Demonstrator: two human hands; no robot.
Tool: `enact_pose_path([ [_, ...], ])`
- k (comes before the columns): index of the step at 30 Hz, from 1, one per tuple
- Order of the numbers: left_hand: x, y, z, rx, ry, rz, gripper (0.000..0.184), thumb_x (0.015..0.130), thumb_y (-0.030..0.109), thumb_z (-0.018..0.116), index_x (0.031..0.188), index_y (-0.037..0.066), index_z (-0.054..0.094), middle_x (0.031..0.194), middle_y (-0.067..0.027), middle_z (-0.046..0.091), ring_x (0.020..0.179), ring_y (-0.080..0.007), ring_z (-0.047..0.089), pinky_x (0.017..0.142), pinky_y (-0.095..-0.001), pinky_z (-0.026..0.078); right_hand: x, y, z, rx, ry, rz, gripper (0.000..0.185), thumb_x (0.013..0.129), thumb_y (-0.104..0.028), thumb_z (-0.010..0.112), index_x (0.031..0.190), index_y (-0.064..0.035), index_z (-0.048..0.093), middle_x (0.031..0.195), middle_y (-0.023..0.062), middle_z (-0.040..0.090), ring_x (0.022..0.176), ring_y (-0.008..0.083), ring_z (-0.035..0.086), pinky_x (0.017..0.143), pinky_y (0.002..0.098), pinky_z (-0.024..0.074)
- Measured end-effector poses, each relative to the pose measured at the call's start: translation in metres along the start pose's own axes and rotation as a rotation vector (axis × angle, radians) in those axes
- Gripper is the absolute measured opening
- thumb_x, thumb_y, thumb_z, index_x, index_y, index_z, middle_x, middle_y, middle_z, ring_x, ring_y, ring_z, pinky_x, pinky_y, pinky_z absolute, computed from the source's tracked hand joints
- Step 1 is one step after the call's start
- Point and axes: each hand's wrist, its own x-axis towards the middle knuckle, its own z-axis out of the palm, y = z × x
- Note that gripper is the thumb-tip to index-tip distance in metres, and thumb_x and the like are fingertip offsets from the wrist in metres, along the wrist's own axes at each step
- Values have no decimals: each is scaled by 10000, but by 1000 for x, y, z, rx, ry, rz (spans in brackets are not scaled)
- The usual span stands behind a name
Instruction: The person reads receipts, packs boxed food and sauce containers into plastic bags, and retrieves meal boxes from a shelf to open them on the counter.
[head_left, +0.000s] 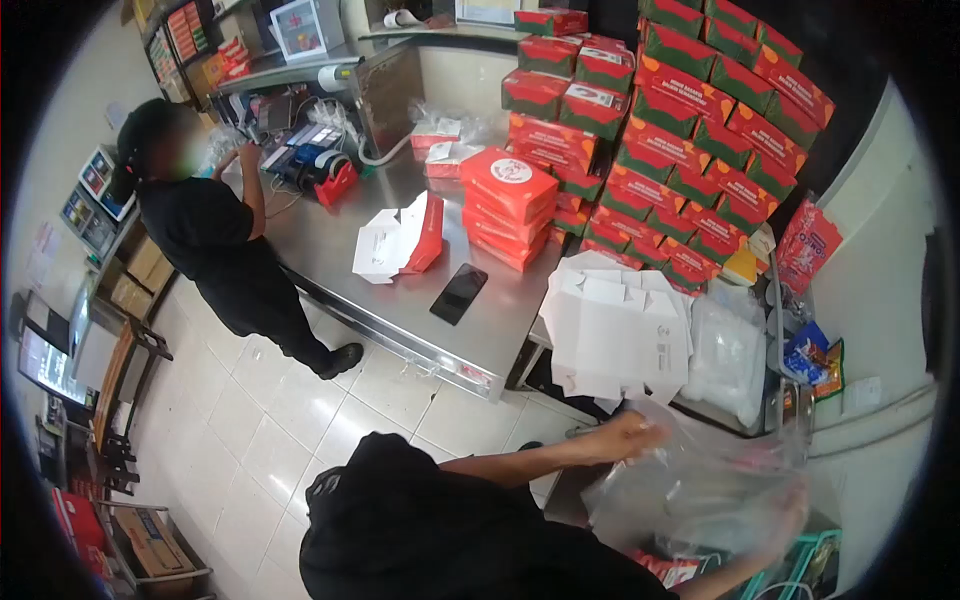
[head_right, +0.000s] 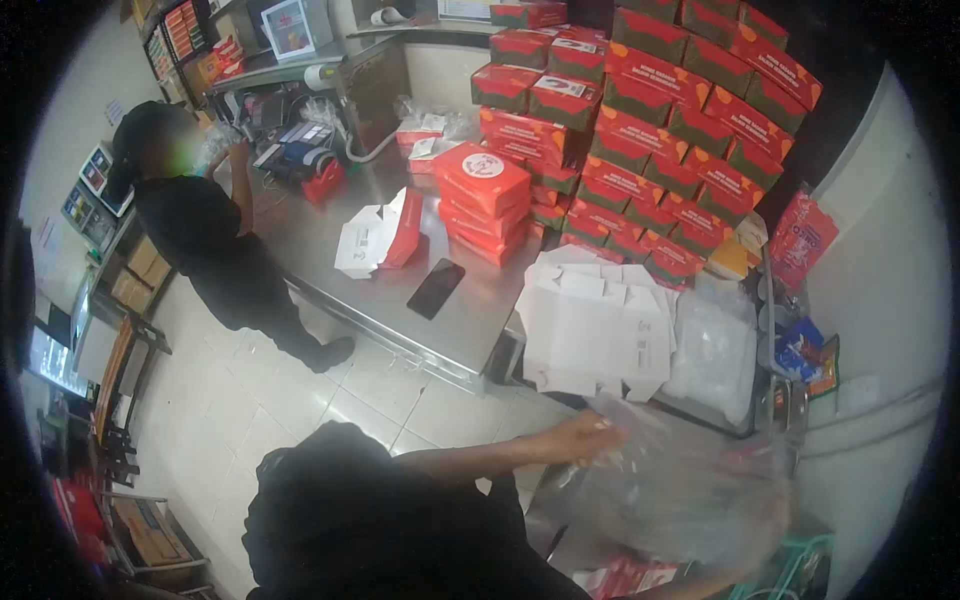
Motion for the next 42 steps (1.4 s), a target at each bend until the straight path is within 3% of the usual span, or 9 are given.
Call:
enact_pose_path([
  [2,-24,-37,-16,196,395,599,233,862,259,526,786,46,585,675,-17,568,556,-75,517,440,-216,408,-36,-18,44,-372,60,-97,260,895,-207,401,1025,-31,542,932,80,580,822,193,541,721,294,431],
  [5,-77,-49,-24,-280,337,145,211,817,251,594,872,48,613,676,9,558,540,-56,490,444,-198,376,-114,11,83,-963,138,-235,275,881,-227,419,1053,-41,524,999,105,558,909,227,523,773,330,414],
  [10,-132,-81,18,-543,205,-105,412,853,364,433,1035,9,535,898,-45,563,759,-99,504,664,-241,372,-234,27,238,-224,-511,-206,520,811,-324,530,1226,-40,400,1203,180,429,1101,294,437,913,344,352],
  [11,-139,-96,19,-449,159,-2,476,885,410,348,1065,2,514,943,-63,565,839,-127,520,753,-262,389,-255,63,267,-253,34,-601,385,789,-265,567,1098,-55,475,1047,155,510,950,283,522,791,342,414],
  [13,-148,-82,7,-841,-375,9,632,897,521,225,1119,-20,465,1072,-101,538,968,-163,516,852,-291,405,-260,27,241,-9,-348,-289,288,811,-268,556,918,-4,507,801,110,485,739,225,487,696,332,409],
  [19,-171,-130,-43,67,475,44,237,842,143,486,1003,-7,574,695,-1,466,493,-82,387,410,-240,333,-296,16,194,788,-138,-15,205,823,-219,538,790,-19,508,672,49,461,658,180,470,656,283,409],
  [27,-116,-149,-1,833,291,630,125,709,53,529,777,-20,605,678,-73,588,603,-165,546,550,-256,424,-359,18,84,901,355,179,337,820,-208,490,1124,-64,505,917,106,572,783,232,541,730,333,432],
  [32,-77,-77,124,765,-413,484,129,775,94,577,864,1,568,665,-107,568,643,-211,598,580,-281,450,-287,60,31,136,292,142,379,847,-308,468,1146,-84,530,1051,98,540,890,190,530,755,320,432],
  [42,117,-72,81,474,-327,-122,114,835,163,550,865,57,522,746,-12,547,635,-67,496,584,-208,391,-185,185,-30,-953,54,251,937,491,-332,754,1291,-112,317,1162,203,483,970,374,520,852,396,406],
])
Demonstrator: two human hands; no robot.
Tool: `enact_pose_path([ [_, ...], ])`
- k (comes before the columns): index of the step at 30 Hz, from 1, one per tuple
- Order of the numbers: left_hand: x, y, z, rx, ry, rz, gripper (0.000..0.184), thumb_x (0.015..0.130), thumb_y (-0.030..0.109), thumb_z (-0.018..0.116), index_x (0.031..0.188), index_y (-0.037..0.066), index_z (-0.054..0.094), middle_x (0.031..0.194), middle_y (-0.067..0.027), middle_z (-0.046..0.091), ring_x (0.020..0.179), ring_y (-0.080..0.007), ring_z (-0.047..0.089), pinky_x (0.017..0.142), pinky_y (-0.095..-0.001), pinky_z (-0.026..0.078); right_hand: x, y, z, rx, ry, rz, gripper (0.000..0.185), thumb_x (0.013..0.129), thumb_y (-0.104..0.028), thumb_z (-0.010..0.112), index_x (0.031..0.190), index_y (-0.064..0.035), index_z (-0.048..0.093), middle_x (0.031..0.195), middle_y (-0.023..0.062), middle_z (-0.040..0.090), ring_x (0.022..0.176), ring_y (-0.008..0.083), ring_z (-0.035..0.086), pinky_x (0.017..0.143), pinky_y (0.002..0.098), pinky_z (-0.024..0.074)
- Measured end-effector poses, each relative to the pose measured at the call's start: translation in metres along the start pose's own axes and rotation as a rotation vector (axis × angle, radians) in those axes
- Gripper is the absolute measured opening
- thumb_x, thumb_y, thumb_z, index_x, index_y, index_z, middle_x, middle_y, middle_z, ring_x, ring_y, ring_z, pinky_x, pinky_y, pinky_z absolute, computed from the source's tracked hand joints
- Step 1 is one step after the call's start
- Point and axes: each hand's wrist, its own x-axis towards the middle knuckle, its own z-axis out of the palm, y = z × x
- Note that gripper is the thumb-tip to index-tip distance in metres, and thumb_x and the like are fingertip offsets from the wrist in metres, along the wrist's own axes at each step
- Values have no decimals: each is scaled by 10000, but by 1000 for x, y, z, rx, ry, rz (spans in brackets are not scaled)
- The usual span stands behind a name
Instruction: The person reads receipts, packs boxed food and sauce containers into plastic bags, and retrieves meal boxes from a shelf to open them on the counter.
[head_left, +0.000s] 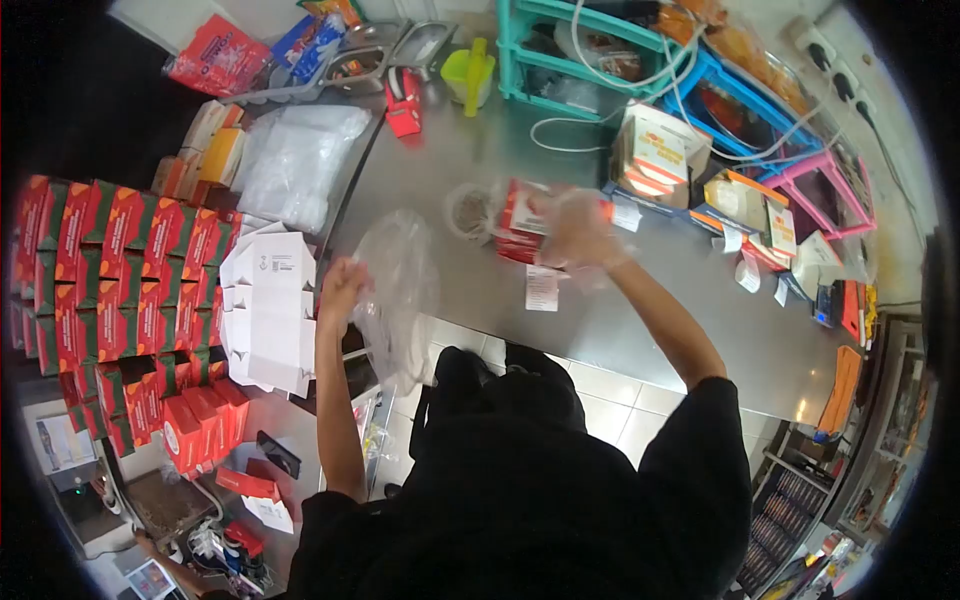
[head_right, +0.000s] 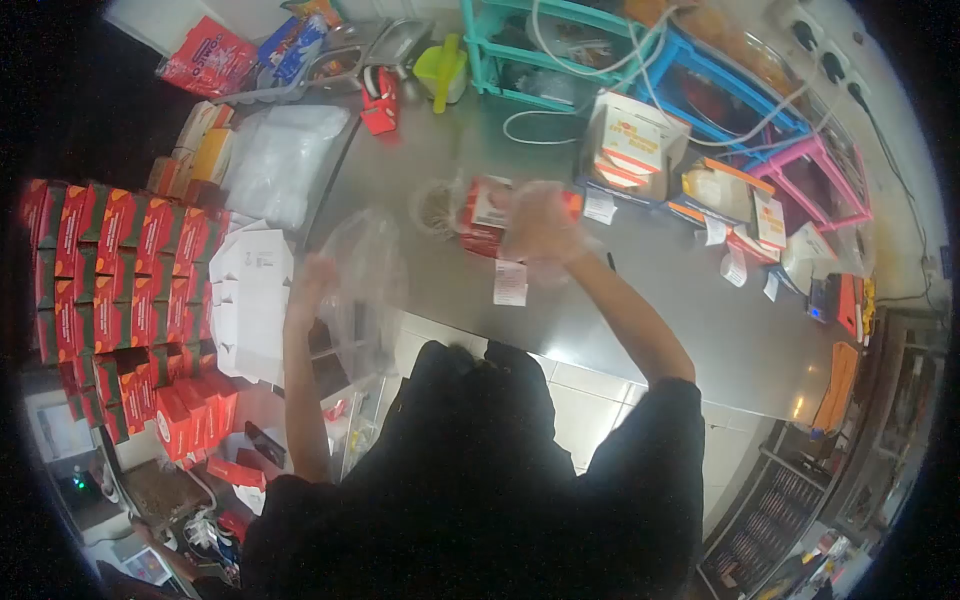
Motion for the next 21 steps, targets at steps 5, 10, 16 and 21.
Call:
enact_pose_path([
  [5,52,5,-40,114,-11,-124,203,822,231,584,917,52,578,759,11,553,687,-61,488,613,-194,369,-26,40,-26,1000,152,110,871,626,-221,672,1349,-76,209,1233,181,433,1114,313,450,898,388,387],
  [10,65,12,-78,165,13,-138,227,830,264,580,826,43,631,728,39,553,645,-36,443,568,-189,347,-76,-3,47,1348,536,251,236,835,-168,491,1024,-26,492,1017,85,544,948,188,514,810,329,428],
  [16,89,1,-128,16,78,-196,339,849,382,528,698,86,594,629,70,452,579,-45,368,544,-207,321,97,-201,97,1042,377,-448,649,667,-267,699,1165,-26,361,1122,133,449,1026,242,455,866,367,388],
  [21,73,21,-187,-237,268,-313,387,852,415,503,584,146,430,530,61,330,484,-52,317,451,-212,276,162,-312,108,799,502,-449,827,587,-422,720,1244,-72,361,1148,219,374,1062,374,377,895,461,298],
])
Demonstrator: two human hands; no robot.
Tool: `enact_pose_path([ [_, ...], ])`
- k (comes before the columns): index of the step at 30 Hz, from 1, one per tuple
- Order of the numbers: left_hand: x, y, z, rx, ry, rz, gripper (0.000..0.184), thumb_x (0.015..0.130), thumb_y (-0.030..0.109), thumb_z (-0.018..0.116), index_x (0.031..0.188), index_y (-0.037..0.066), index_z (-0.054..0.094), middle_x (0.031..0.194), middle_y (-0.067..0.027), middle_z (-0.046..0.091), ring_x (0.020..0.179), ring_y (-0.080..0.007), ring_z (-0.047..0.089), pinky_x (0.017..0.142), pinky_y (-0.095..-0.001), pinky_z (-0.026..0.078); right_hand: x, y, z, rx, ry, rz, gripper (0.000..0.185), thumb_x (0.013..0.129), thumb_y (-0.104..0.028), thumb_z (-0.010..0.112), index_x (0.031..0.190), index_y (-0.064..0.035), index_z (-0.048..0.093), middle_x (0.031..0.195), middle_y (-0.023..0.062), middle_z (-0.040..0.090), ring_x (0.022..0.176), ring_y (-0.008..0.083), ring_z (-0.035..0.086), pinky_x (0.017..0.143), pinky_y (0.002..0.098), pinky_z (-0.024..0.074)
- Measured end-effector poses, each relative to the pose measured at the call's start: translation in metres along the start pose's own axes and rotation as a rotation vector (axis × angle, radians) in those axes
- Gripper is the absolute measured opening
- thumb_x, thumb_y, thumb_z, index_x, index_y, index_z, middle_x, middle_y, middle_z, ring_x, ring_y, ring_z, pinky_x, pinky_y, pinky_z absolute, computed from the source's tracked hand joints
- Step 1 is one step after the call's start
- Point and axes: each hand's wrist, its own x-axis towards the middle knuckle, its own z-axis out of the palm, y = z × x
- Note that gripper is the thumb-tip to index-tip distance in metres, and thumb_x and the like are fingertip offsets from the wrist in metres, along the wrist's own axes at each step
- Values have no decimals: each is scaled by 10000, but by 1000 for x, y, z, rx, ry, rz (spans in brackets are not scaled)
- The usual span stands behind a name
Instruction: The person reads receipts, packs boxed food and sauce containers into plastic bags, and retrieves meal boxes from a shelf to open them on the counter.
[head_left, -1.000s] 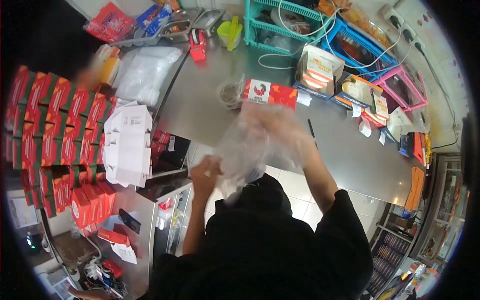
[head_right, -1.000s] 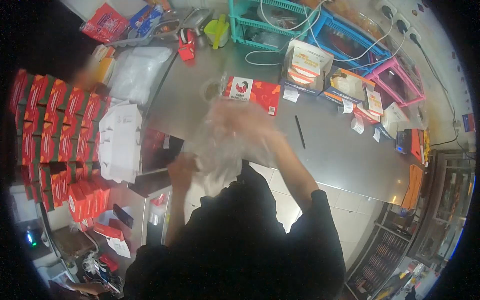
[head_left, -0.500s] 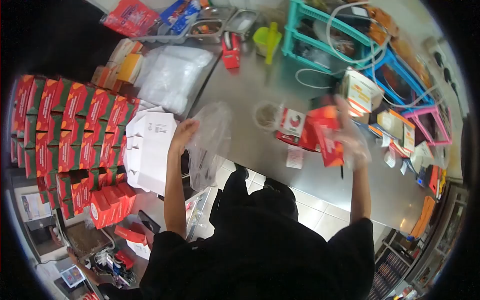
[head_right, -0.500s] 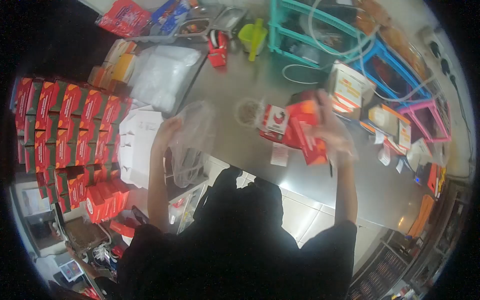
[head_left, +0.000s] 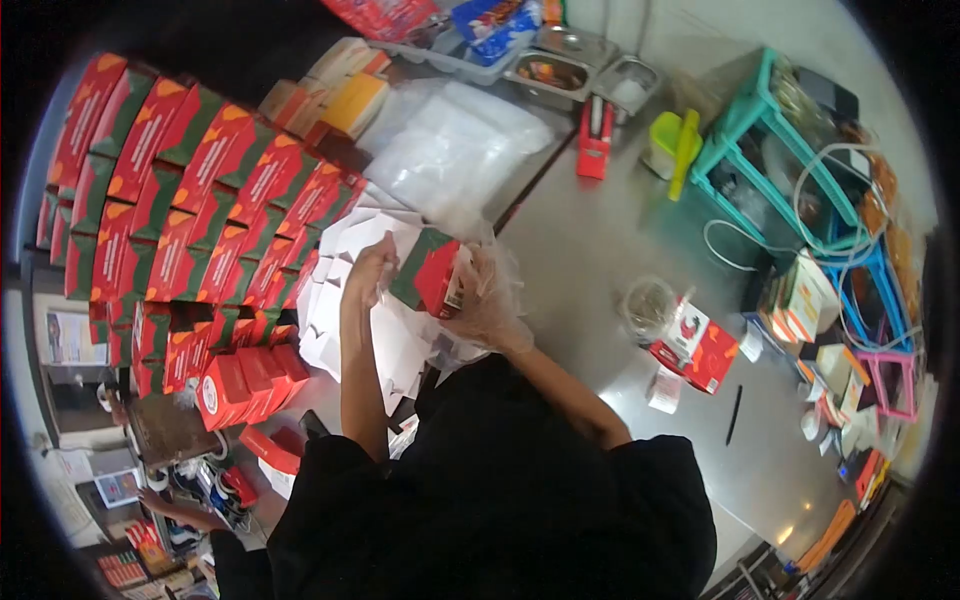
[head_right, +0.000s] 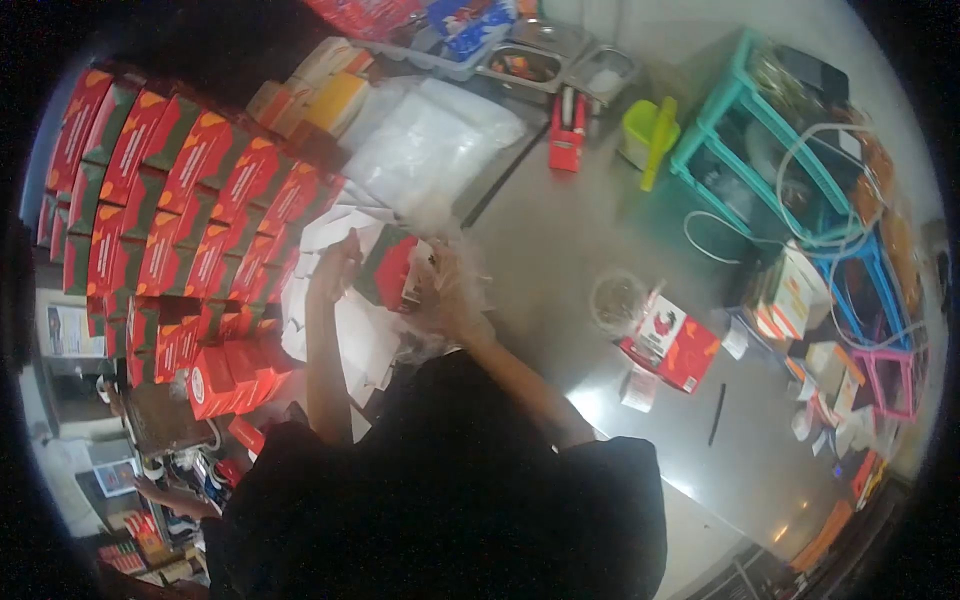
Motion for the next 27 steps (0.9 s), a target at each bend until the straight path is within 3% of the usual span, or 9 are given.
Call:
enact_pose_path([
  [2,-23,32,-15,-77,-43,-13,419,856,427,487,558,163,354,491,51,300,417,-45,300,366,-202,235,15,-12,-24,-156,-360,-68,845,601,-392,729,1282,-97,325,1185,221,349,1108,374,351,910,454,303],
  [8,-93,95,38,-127,-343,254,410,897,386,424,572,139,377,472,45,318,375,-48,279,358,-199,226,40,-51,-92,-414,-611,-310,533,715,-314,584,1215,-200,439,1026,185,519,974,317,498,805,449,376],
  [11,-140,108,73,-18,-466,279,389,906,361,415,605,116,432,495,38,371,417,-46,334,393,-202,257,26,-19,-90,-488,-823,76,464,714,-269,578,1159,-172,487,848,129,594,814,263,586,701,396,449],
  [13,-157,107,98,-130,-665,230,359,916,309,411,627,99,452,519,36,398,469,-51,382,426,-202,281,27,-16,-104,-408,-737,115,426,711,-247,578,1114,-127,513,778,112,604,727,255,603,661,375,467],
  [16,-132,96,119,-207,-239,274,344,913,295,422,626,106,417,509,32,369,454,-56,344,417,-213,268,26,9,-112,-396,-515,-51,283,723,-205,553,977,-80,563,742,101,567,742,276,565,680,392,450],
  [17,-113,98,112,-237,-407,197,341,909,295,431,625,113,381,502,23,341,450,-60,319,418,-216,263,17,17,-118,-411,-436,-142,229,730,-190,540,919,-67,582,741,99,546,771,289,542,699,406,437],
  [21,-83,69,104,-226,-477,20,316,906,285,438,644,127,363,520,43,301,437,-55,276,389,-209,213,-20,22,-232,416,-154,40,452,688,-276,629,1075,-67,525,892,101,564,839,295,539,749,383,432],
  [24,-80,62,92,-256,-385,23,317,905,285,444,636,134,368,515,53,274,436,-42,256,383,-189,187,-44,0,-330,-595,-394,616,788,617,-444,675,1250,-68,394,1147,125,494,927,294,517,768,415,420],
  [27,-72,60,89,-261,-372,50,356,907,297,440,604,137,342,507,47,262,433,-43,233,383,-202,180,-108,53,-313,-1209,-439,349,933,568,-512,671,1313,-96,294,1124,155,491,881,301,519,696,433,418],
])
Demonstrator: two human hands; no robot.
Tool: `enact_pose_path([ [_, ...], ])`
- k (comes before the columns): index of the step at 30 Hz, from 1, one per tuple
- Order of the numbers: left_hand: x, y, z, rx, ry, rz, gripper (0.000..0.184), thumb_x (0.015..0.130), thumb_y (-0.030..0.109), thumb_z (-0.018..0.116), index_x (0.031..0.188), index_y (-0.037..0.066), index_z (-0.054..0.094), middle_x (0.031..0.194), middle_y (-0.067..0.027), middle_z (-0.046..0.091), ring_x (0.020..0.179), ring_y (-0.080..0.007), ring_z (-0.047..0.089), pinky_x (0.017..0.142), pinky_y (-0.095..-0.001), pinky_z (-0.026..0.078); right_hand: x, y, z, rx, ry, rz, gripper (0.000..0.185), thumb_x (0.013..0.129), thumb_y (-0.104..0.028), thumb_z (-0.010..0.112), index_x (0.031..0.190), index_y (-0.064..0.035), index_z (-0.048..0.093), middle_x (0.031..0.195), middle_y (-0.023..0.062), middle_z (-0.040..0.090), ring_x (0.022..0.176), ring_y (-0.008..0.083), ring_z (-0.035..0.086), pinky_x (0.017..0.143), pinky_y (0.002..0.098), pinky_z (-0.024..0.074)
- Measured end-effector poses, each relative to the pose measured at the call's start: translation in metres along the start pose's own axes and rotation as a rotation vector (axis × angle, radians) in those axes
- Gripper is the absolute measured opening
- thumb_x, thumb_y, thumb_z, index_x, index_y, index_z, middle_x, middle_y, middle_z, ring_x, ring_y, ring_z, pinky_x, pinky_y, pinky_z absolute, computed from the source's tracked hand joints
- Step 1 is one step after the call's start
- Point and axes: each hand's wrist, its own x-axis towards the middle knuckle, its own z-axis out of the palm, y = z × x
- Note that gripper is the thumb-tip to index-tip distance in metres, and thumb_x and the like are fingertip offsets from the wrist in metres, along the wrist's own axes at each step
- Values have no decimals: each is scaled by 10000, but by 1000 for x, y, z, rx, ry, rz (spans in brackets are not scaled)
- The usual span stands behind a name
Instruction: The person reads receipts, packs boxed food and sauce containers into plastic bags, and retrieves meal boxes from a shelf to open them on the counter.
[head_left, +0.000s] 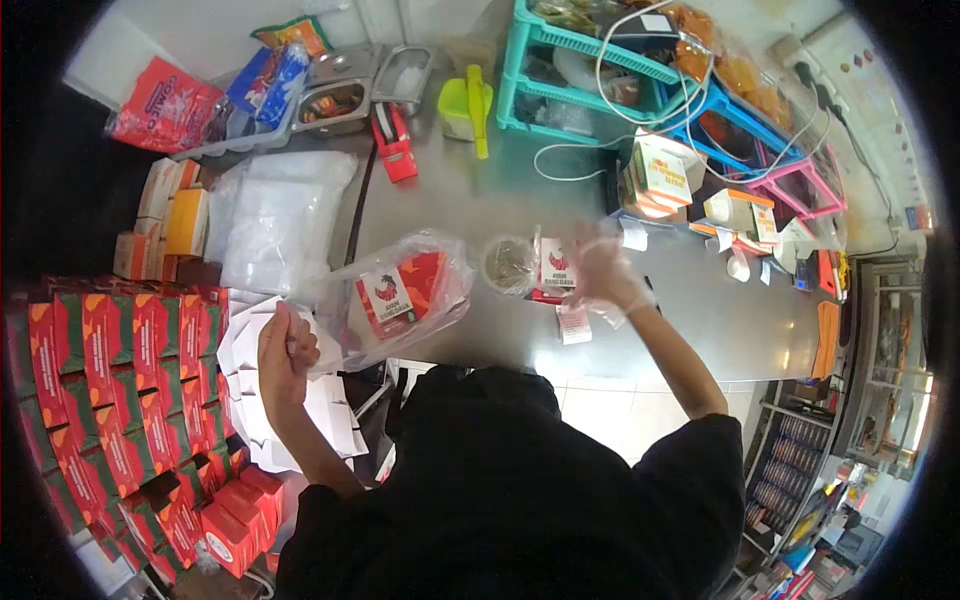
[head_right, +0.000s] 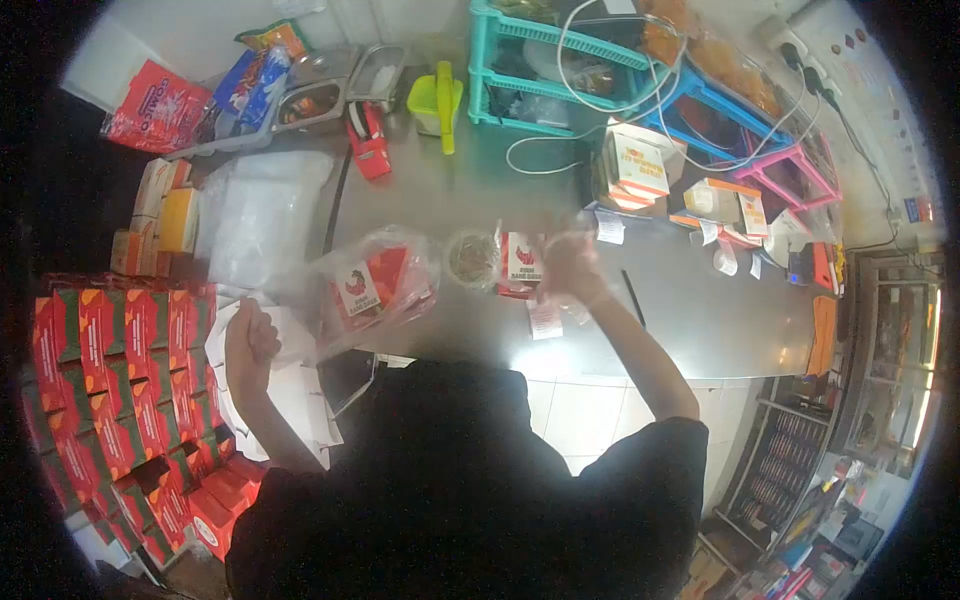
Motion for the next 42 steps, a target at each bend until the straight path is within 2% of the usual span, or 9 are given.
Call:
enact_pose_path([
  [4,-3,3,7,83,-57,44,350,910,301,433,620,132,334,497,43,272,418,-41,215,383,-202,171,6,-13,7,78,-206,37,1037,515,-551,677,1342,-113,231,1077,164,496,950,300,506,729,372,424],
  [7,-6,3,5,69,-28,32,344,911,299,431,629,128,336,500,40,278,417,-38,217,383,-194,167,-1,2,9,240,-173,65,799,621,-458,648,1294,-166,331,1060,173,485,999,333,479,857,401,387],
  [14,-14,-1,-3,125,-2,67,269,917,241,424,690,98,418,530,54,300,451,-22,257,391,-187,175,-51,24,-66,1071,359,539,978,531,-282,743,1327,-59,219,1213,196,400,1129,312,403,939,364,337],
  [20,3,-2,-7,167,-85,191,223,881,190,460,1005,15,520,636,47,354,559,-48,360,507,-189,298,14,-73,-111,1512,422,159,981,531,-354,751,1321,-73,241,1187,224,413,1073,319,449,889,376,374],
  [24,32,-8,-2,-22,-46,281,317,899,254,446,1060,-15,490,535,65,315,496,-28,306,476,-198,265,83,-153,-110,1359,254,-171,986,530,-403,757,1316,-82,255,1170,243,422,1036,324,479,856,385,399],
  [27,50,-5,-26,-178,-119,231,314,890,255,471,1072,1,505,497,81,293,445,-24,299,451,-189,274,110,-191,-97,927,553,-316,981,535,-440,758,1317,-109,267,1130,251,446,996,336,500,823,391,413],
  [30,61,-15,-44,-219,-56,223,246,885,251,485,926,16,548,451,90,251,382,-25,261,411,-191,256,119,-183,-104,607,56,-418,943,562,-492,691,1338,-207,237,1129,209,454,1042,346,463,848,432,389],
  [37,44,-13,-50,109,-390,-51,251,883,232,479,752,29,549,537,52,343,466,-29,321,429,-180,252,153,-172,-33,503,96,-477,738,560,-532,657,1170,-169,452,948,159,526,856,310,534,734,406,435],
  [42,39,-12,-46,650,-362,146,279,898,258,445,754,34,530,629,9,448,563,-91,400,610,-253,352,160,-167,-10,362,13,-348,599,502,-462,681,989,-130,575,900,133,573,848,282,556,732,373,446],
])
